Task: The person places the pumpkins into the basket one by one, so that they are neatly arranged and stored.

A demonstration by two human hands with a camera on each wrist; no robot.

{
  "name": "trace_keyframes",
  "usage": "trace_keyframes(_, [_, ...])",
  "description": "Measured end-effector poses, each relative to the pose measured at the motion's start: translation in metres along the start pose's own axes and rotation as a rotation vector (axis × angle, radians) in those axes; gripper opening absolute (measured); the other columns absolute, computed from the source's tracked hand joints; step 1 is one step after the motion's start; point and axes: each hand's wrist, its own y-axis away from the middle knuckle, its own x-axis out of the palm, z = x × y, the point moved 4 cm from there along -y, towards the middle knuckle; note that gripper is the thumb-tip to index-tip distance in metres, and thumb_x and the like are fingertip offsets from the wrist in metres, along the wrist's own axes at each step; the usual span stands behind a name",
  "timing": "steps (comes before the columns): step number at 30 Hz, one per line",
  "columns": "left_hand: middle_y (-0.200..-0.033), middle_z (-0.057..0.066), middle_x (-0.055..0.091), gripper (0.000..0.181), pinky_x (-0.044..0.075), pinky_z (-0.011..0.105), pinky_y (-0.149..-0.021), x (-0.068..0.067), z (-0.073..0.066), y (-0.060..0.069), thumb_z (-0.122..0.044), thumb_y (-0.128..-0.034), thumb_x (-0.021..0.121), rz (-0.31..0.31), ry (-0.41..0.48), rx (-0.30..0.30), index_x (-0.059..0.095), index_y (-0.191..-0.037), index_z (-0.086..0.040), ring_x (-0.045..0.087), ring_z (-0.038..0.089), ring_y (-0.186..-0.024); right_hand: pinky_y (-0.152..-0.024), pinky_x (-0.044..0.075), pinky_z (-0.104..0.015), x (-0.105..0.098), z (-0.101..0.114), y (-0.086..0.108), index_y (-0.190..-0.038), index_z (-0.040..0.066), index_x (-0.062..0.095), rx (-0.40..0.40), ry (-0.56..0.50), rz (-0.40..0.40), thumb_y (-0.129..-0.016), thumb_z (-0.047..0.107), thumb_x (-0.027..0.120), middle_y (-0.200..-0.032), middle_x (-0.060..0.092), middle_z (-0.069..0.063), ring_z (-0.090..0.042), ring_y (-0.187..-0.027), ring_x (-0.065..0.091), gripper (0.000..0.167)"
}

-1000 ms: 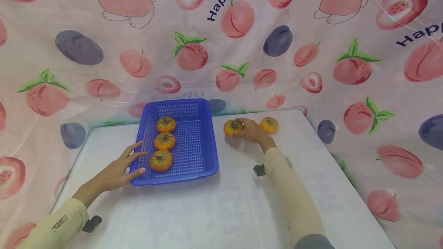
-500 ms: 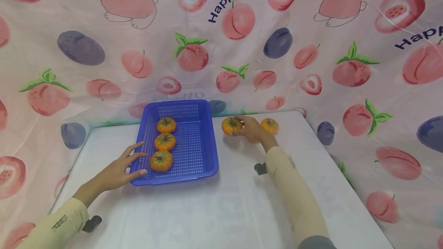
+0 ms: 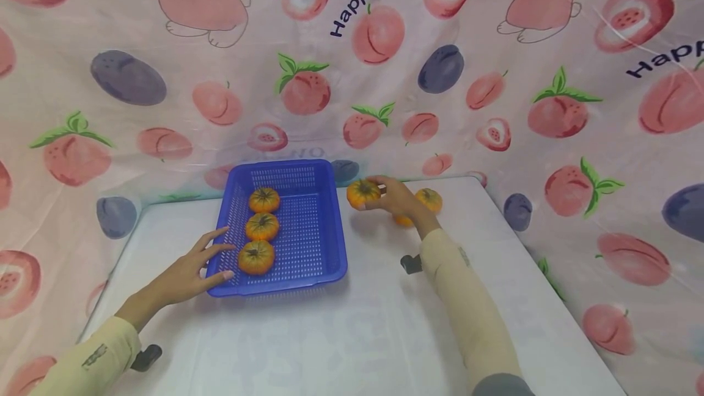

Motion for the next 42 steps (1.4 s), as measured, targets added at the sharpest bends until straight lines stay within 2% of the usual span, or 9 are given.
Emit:
trace_keyframes(9, [-0.167, 0.010, 0.015, 0.069, 0.054, 0.064, -0.090, 0.000, 0.002, 0.001, -0.059, -0.0918, 0.062, 0.004, 0.001, -0.007, 0.052, -0.145, -0.016, 0.056, 0.052, -0.123, -0.109, 0.045, -0.054, 0.002, 0.019, -0.009, -0.152, 0.019, 0.043, -0.008, 0.014, 0.008, -0.083, 0.044, 0.081, -0.153, 0.045, -0.010, -0.036, -0.134, 0.045, 0.083])
trace_keyframes(17, [-0.167, 0.010, 0.015, 0.069, 0.056, 0.061, -0.088, 0.000, 0.000, 0.001, -0.060, -0.0913, 0.062, 0.007, -0.002, -0.007, 0.053, -0.144, -0.016, 0.058, 0.051, -0.121, -0.109, 0.046, -0.054, 0.009, 0.034, -0.020, -0.152, 0.025, 0.043, 0.006, -0.038, 0.036, -0.081, 0.046, 0.082, -0.155, 0.040, -0.008, -0.035, -0.137, 0.042, 0.084])
trace_keyframes(24, [-0.167, 0.010, 0.015, 0.067, 0.057, 0.060, -0.087, -0.001, -0.001, 0.000, -0.057, -0.0915, 0.063, 0.002, -0.003, -0.013, 0.053, -0.144, -0.016, 0.059, 0.050, -0.120, -0.106, 0.049, -0.051, 0.012, 0.047, -0.029, -0.150, 0.017, 0.045, -0.071, -0.028, 0.043, -0.083, 0.040, 0.082, -0.151, 0.044, -0.012, -0.036, -0.131, 0.048, 0.080])
trace_keyframes(36, [-0.167, 0.009, 0.015, 0.067, 0.057, 0.059, -0.087, -0.002, -0.002, 0.000, -0.057, -0.0914, 0.063, 0.003, 0.016, -0.014, 0.053, -0.144, -0.016, 0.058, 0.050, -0.121, -0.105, 0.050, -0.047, 0.028, 0.059, -0.051, -0.149, 0.016, 0.047, -0.093, -0.056, 0.074, -0.084, 0.034, 0.081, -0.148, 0.049, -0.011, -0.033, -0.127, 0.049, 0.076])
trace_keyframes(42, [-0.167, 0.008, 0.015, 0.064, 0.057, 0.059, -0.087, -0.001, -0.002, -0.001, -0.051, -0.0918, 0.066, 0.000, 0.021, -0.015, 0.053, -0.144, -0.017, 0.058, 0.050, -0.122, -0.104, 0.051, -0.045, 0.038, 0.067, -0.062, -0.147, 0.012, 0.049, -0.119, -0.048, 0.083, -0.083, 0.031, 0.081, -0.144, 0.052, -0.012, -0.032, -0.122, 0.053, 0.073])
